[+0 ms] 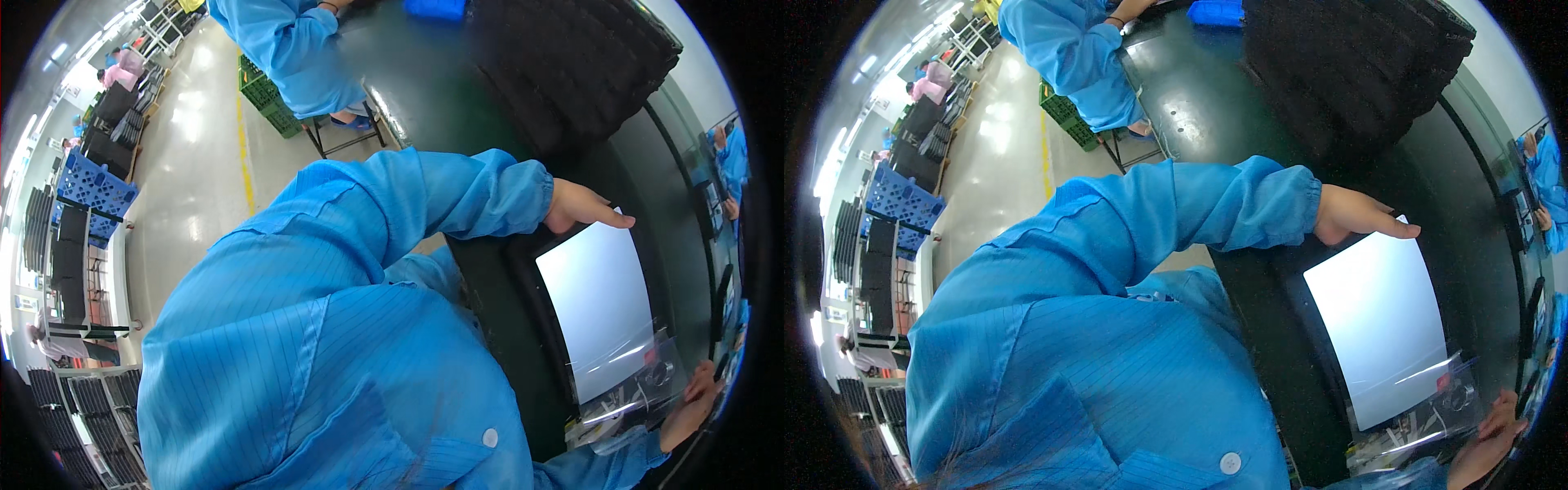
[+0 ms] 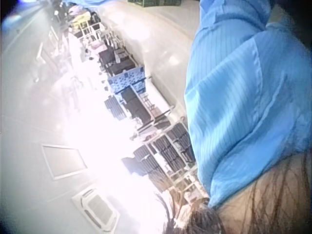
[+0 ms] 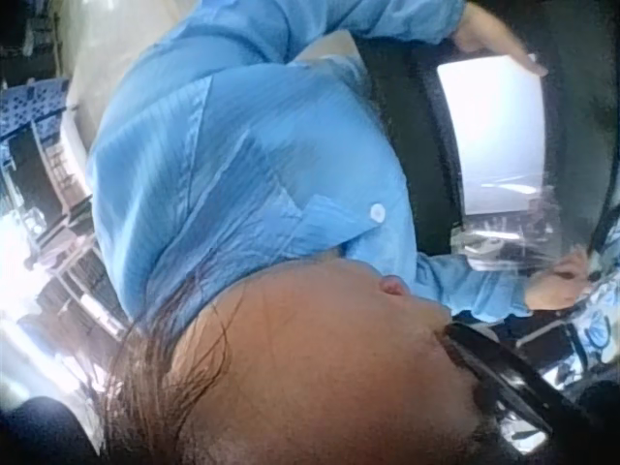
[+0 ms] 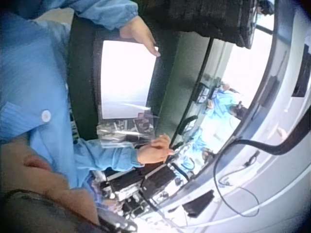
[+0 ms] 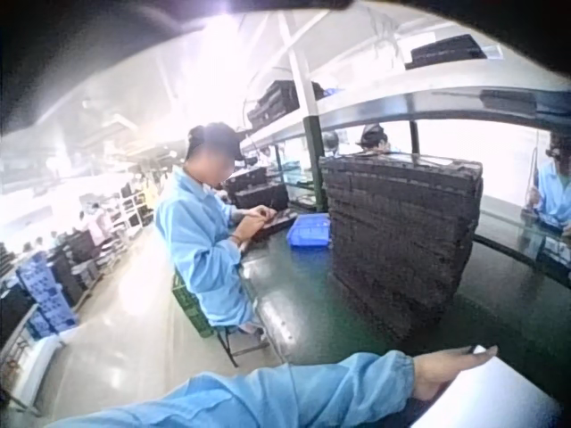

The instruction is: Perform functional touch and display testing on tablet screens in an electronics remanufacturing facility.

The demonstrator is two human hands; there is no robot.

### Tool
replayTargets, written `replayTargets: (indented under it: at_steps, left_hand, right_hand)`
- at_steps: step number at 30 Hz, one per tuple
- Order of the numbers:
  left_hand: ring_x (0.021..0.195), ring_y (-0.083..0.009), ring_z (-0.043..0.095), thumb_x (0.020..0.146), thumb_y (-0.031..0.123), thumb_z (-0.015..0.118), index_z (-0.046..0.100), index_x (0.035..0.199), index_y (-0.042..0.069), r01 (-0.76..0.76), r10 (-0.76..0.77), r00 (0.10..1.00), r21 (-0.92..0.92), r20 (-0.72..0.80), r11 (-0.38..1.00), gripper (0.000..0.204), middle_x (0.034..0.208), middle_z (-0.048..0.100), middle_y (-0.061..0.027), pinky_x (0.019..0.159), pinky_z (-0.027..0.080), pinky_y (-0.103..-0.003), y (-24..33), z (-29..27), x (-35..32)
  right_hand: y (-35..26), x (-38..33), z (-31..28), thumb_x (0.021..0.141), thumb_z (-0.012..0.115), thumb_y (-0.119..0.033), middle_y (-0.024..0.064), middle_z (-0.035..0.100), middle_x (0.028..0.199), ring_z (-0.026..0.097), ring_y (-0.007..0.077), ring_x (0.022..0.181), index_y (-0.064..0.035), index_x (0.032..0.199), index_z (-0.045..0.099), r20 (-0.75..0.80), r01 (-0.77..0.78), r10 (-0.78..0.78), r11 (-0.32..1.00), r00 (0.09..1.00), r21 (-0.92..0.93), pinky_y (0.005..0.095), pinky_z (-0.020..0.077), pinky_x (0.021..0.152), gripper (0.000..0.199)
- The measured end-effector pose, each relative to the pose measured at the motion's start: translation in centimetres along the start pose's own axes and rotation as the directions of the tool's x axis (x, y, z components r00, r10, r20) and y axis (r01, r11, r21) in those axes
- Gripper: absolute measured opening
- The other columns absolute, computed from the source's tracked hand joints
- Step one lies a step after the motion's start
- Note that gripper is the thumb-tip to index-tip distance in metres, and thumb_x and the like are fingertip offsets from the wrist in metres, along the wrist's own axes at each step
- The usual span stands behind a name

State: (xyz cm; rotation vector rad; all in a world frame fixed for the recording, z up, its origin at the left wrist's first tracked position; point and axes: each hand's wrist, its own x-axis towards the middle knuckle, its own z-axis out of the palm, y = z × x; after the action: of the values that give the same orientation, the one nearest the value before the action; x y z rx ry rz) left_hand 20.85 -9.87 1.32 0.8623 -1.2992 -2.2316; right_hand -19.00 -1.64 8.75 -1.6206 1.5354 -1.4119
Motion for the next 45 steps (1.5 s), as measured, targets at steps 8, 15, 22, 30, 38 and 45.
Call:
replayTargets:
  at_steps: [8, 15, 22, 30, 38, 45]
  left_hand:
    - [0.129, -0.0319, 0.019, 0.075, 0.047, 0.061, 0.026, 0.133, 0.005, 0.01, -0.01, 1.0, -0.035, -0.021, 0.999, 0.08, 0.141, 0.014, -0.018, 0.103, 0.021, -0.045, -0.2, 0.2, 0.1]
    - [0.131, -0.0323, 0.012, 0.074, 0.05, 0.061, 0.022, 0.135, 0.006, 0.017, -0.022, 0.998, -0.096, -0.054, 0.995, 0.085, 0.142, 0.008, -0.0192, 0.102, 0.02, -0.047, -0.2, 0.2, 0.4]
    - [0.117, -0.0247, 0.038, 0.082, 0.039, 0.057, 0.042, 0.123, 0.004, 0.004, -0.013, 0.999, -0.192, -0.049, 0.981, 0.056, 0.13, 0.039, -0.0115, 0.094, 0.034, -0.038, 0.2, 0.8, -0.3]
    - [0.108, -0.024, 0.048, 0.078, 0.027, 0.062, 0.046, 0.117, 0.001, -0.012, 0.007, 0.999, -0.148, -0.033, 0.989, 0.049, 0.12, 0.049, -0.0122, 0.091, 0.039, -0.036, -0.9, -0.7, 1.9]
    - [0.103, -0.0228, 0.051, 0.075, 0.017, 0.065, 0.049, 0.112, 0.0, -0.062, 0.08, 0.993, -0.189, 0.086, 0.98, 0.044, 0.115, 0.052, -0.0124, 0.089, 0.041, -0.036, -1.3, -0.4, 1.8]
    - [0.113, -0.022, 0.042, 0.078, 0.037, 0.062, 0.046, 0.117, 0.004, 0.017, -0.03, 0.998, -0.199, -0.059, 0.98, 0.054, 0.124, 0.045, -0.0103, 0.094, 0.034, -0.034, -0.4, 0.0, 1.0]
  right_hand:
    - [2.3, -0.1, -7.0, 0.093, 0.03, -0.034, 0.0067, 0.047, 0.083, 0.045, 0.0178, 0.093, -0.0105, 0.066, 0.042, 0.325, 0.015, 0.028, 0.992, 0.945, -0.128, 0.0383, 0.0247, 0.1, 0.037]
    - [-11.4, -3.2, 3.7, 0.091, 0.041, -0.035, 0.0182, 0.056, 0.098, 0.054, 0.0302, 0.089, 0.0012, 0.094, 0.056, 0.885, 0.297, 0.151, 0.906, 0.441, -0.303, 0.0365, 0.0401, 0.081, 0.039]
    - [-14.7, -6.9, 10.4, 0.083, 0.055, -0.016, 0.0168, 0.058, 0.093, 0.055, 0.0307, 0.085, 0.0023, 0.092, 0.058, 0.92, 0.306, 0.144, 0.914, 0.365, -0.265, 0.0353, 0.0409, 0.079, 0.021]
    - [-13.7, -9.8, 14.6, 0.073, 0.063, -0.013, 0.0181, 0.059, 0.091, 0.055, 0.0338, 0.083, 0.0039, 0.088, 0.06, 0.98, 0.335, 0.084, 0.932, 0.18, -0.141, 0.0359, 0.0433, 0.073, 0.023]
    - [-13.9, -9.7, 14.0, 0.074, 0.063, -0.013, 0.0179, 0.059, 0.091, 0.057, 0.0331, 0.08, 0.0042, 0.088, 0.06, 0.97, 0.356, 0.102, 0.918, 0.218, -0.177, 0.0352, 0.0446, 0.07, 0.022]
    - [-14.3, -9.5, 13.9, 0.073, 0.063, -0.011, 0.0167, 0.059, 0.097, 0.058, 0.0305, 0.076, 0.0012, 0.095, 0.06, 0.944, 0.289, 0.169, 0.924, 0.283, -0.251, 0.034, 0.046, 0.068, 0.026]
